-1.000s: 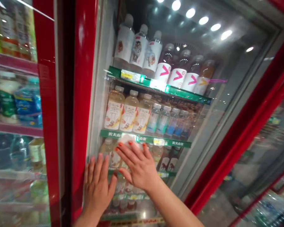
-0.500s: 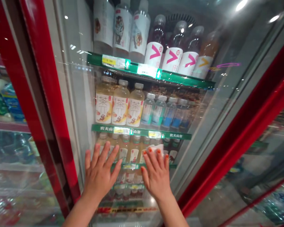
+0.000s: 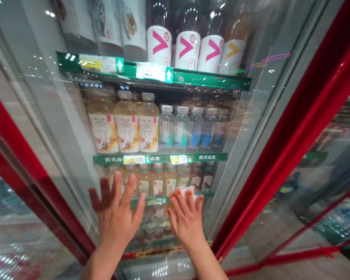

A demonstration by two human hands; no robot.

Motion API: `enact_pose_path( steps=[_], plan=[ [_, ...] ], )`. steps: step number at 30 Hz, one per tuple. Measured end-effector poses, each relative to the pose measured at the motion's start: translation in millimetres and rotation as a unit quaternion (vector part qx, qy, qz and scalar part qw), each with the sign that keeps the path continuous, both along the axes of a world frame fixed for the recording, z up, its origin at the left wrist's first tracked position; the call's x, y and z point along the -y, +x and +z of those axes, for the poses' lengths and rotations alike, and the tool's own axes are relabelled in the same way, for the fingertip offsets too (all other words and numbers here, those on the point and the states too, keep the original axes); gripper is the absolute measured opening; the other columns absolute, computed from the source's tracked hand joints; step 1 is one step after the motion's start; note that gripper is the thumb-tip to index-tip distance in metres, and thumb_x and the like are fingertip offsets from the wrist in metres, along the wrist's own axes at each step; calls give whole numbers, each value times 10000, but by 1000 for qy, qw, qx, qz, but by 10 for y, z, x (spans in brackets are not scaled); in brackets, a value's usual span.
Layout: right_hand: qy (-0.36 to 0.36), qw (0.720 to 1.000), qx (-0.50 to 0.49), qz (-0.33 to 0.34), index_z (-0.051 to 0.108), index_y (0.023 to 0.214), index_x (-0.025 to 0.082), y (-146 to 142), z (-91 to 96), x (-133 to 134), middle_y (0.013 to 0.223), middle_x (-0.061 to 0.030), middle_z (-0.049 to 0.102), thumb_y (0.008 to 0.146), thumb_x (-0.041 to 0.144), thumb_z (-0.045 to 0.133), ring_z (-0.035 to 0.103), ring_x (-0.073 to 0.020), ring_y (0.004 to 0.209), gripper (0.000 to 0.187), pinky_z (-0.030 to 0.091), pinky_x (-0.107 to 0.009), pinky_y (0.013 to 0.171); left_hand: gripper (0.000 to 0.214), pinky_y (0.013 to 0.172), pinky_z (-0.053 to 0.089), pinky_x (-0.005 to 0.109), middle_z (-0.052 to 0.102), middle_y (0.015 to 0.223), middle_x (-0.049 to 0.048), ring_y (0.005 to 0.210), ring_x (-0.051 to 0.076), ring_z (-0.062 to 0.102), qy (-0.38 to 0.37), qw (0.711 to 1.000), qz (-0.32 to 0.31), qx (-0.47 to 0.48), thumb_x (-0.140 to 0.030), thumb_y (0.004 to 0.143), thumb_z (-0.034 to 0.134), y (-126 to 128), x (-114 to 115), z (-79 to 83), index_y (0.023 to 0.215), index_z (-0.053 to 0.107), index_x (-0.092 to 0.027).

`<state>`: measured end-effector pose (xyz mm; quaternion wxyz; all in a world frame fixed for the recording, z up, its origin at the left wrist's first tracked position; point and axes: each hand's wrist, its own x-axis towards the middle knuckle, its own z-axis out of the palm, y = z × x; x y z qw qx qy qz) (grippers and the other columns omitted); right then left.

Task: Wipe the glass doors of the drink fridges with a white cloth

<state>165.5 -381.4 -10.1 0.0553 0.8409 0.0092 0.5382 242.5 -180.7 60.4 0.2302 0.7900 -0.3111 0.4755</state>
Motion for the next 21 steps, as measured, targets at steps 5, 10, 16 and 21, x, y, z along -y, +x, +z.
enact_pose_path(
  steps=[5,10,16,21],
  plan=[
    [183,975,91,-87,-29,1786,245,-39,534,572,1878,-131,55,1112,265,377,-35,-367,1744,787,121,-819,1324,850,1412,-35,688,-25,1882,-72,1739,363,-85,-80,996,41,7,-303,1066,580,68,-80,329,1771,122,-425],
    [71,996,41,-17,89,1792,279,149,548,168,1852,-46,261,1080,371,506,-32,-315,1750,830,13,-665,1400,900,1380,-107,710,-61,1881,-29,1725,369,-171,-10,999,-21,25,-276,1038,645,-114,497,370,1776,142,-384],
    [146,985,19,-93,26,1793,261,-220,-278,584,1860,-117,200,1085,261,485,27,-341,1748,844,119,-727,1375,975,1412,-81,629,162,1862,-35,1746,325,61,83,994,5,65,-284,944,792,-104,273,-141,1743,255,-441],
    [213,969,86,-94,-57,1779,153,-136,388,736,1871,-184,-9,1101,305,392,-22,-394,1741,827,181,-784,1336,964,1325,-173,754,-65,1882,5,1709,388,-218,-1,1000,-24,11,-225,996,699,-149,532,183,1775,150,-373]
  ],
)
